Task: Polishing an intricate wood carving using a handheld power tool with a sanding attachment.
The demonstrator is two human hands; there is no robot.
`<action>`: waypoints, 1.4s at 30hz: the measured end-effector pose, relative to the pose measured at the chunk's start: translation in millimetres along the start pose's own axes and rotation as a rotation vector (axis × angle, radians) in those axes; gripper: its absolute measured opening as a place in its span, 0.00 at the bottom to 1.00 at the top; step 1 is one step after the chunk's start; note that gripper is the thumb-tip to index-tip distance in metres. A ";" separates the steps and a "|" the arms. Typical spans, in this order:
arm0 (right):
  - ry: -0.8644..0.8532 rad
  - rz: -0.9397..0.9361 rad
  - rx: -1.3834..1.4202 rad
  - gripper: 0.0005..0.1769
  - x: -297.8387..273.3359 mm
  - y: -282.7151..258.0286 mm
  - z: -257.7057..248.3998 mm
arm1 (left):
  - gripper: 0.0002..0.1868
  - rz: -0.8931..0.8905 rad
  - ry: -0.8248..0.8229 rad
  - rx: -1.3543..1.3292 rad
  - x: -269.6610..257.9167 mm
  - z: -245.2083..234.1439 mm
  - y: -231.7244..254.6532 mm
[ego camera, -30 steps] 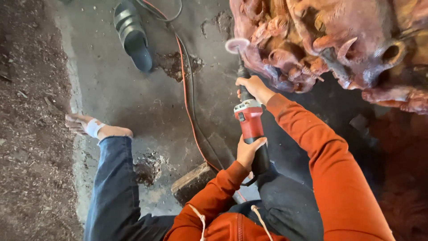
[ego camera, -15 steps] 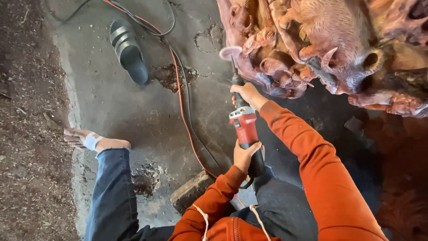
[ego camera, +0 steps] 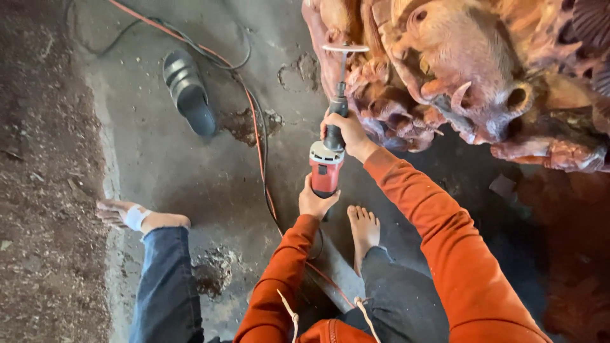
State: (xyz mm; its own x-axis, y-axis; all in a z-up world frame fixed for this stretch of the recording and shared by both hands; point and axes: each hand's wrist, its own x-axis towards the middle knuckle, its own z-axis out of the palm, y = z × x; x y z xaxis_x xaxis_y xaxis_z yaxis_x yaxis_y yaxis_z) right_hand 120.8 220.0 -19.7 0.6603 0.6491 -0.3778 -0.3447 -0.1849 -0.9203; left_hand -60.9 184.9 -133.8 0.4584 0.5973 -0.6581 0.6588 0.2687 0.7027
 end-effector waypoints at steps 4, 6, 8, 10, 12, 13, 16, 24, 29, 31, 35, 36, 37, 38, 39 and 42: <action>0.075 -0.020 -0.062 0.17 20.8 -6.4 -9.5 | 0.45 0.001 -0.037 -0.031 -6.8 8.3 22.2; 0.090 0.034 -0.202 0.21 22.2 -13.6 -17.8 | 0.40 -0.037 -0.102 -0.119 -23.2 11.1 41.7; 0.091 0.060 -0.223 0.20 24.0 -24.9 -21.4 | 0.40 -0.036 -0.116 -0.131 -23.7 9.9 51.7; 0.087 0.078 -0.236 0.20 27.1 -26.0 -25.3 | 0.40 -0.029 -0.122 -0.139 -23.7 8.3 55.8; 0.110 0.112 -0.110 0.17 32.5 -17.6 -32.9 | 0.40 -0.035 -0.131 -0.102 -21.4 8.6 55.1; 0.111 0.109 -0.109 0.17 36.5 -11.7 -35.8 | 0.40 -0.031 -0.132 -0.101 -17.9 7.1 55.5; 0.089 0.065 -0.054 0.18 43.7 4.9 -40.4 | 0.39 -0.026 -0.145 -0.058 -11.6 1.3 52.9; 0.076 -0.052 0.144 0.13 48.0 21.1 -32.4 | 0.43 -0.006 -0.157 0.099 16.7 -14.6 43.1; 0.106 -0.109 0.230 0.09 52.0 33.4 -30.9 | 0.43 0.032 -0.158 0.125 35.3 -21.2 35.7; 0.115 -0.124 0.242 0.08 54.3 39.7 -29.2 | 0.43 0.043 -0.158 0.127 39.6 -27.0 35.0; 0.142 -0.127 0.297 0.06 57.8 50.8 -27.2 | 0.42 0.068 -0.170 0.201 46.4 -36.1 30.4; 0.144 -0.127 0.305 0.06 59.2 51.5 -26.4 | 0.43 0.084 -0.168 0.229 50.0 -37.0 28.1; 0.144 -0.128 0.306 0.06 58.3 50.4 -24.7 | 0.43 0.085 -0.168 0.229 50.1 -39.6 29.4; 0.150 -0.132 0.307 0.05 57.5 49.2 -22.7 | 0.43 0.076 -0.172 0.240 50.2 -42.5 30.6; 0.156 -0.137 0.308 0.04 56.6 48.1 -20.8 | 0.43 0.067 -0.175 0.250 50.4 -45.4 31.8; 0.154 -0.120 0.358 0.05 59.4 54.4 -21.2 | 0.42 0.109 -0.171 0.273 50.5 -55.5 34.3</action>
State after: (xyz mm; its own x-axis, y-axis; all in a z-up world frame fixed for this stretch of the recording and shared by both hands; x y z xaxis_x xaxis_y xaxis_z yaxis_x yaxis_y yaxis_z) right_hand 155.5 232.8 -94.3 0.7932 0.5270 -0.3053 -0.4511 0.1717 -0.8758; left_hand -48.3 266.2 -127.9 0.6134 0.4693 -0.6352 0.7252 -0.0161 0.6884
